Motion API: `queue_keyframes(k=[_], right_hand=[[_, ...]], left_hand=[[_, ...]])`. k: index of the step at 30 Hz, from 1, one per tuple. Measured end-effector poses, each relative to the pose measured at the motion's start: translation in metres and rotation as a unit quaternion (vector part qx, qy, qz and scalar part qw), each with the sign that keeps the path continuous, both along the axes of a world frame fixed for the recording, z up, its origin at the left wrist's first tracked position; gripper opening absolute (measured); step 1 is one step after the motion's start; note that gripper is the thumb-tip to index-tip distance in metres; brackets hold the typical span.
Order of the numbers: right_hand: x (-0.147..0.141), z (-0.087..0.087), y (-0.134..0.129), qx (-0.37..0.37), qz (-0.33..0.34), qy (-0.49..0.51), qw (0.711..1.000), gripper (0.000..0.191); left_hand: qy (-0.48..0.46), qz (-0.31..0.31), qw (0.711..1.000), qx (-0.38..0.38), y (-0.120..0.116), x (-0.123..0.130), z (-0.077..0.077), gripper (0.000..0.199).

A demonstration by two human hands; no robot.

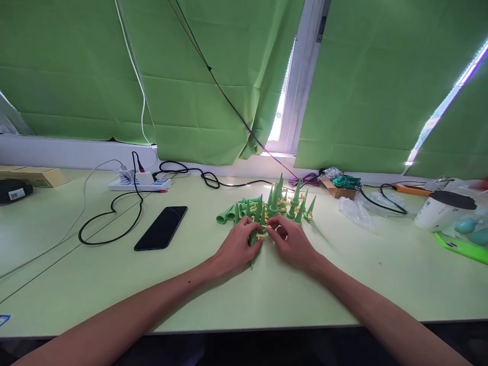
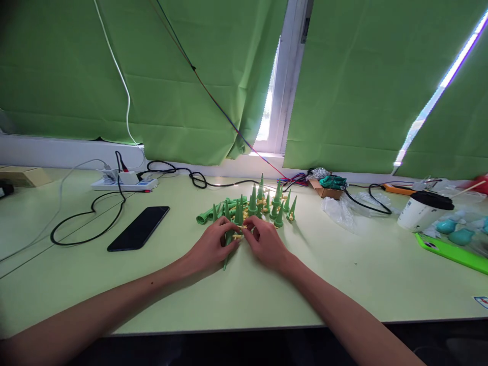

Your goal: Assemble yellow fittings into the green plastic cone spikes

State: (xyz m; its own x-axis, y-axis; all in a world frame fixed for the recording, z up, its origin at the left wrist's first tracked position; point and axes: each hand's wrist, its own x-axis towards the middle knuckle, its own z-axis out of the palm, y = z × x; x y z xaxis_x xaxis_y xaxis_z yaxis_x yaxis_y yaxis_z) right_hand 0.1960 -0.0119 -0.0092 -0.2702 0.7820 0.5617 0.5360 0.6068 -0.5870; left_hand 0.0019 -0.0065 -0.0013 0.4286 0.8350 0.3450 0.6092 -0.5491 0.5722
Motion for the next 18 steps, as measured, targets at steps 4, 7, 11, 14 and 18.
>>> queue_keyframes(k=[4,7,11,14,18], right_hand=[[-0.0004,0.0013,0.0003,0.014,0.002,-0.001,1.000,0.011],[-0.0013,0.0019,-0.0004,0.018,0.005,-0.004,1.000,0.011],[-0.0014,0.0014,-0.0019,0.011,0.009,-0.010,1.000,0.011],[-0.0010,0.0019,-0.0023,0.009,0.011,-0.019,1.000,0.013],[-0.0007,0.0032,-0.0017,0.021,0.011,-0.034,0.999,0.017]], left_hand=[[-0.018,0.000,1.000,0.006,-0.0021,0.0017,0.0017,0.019],[-0.029,0.005,1.000,0.010,-0.0010,0.0016,0.0007,0.018],[-0.042,0.008,0.999,0.025,-0.0002,0.0016,0.0005,0.014],[-0.046,0.015,0.998,0.031,-0.0010,0.0021,0.0023,0.013],[-0.050,0.022,0.998,0.038,-0.0012,0.0023,0.0028,0.013]])
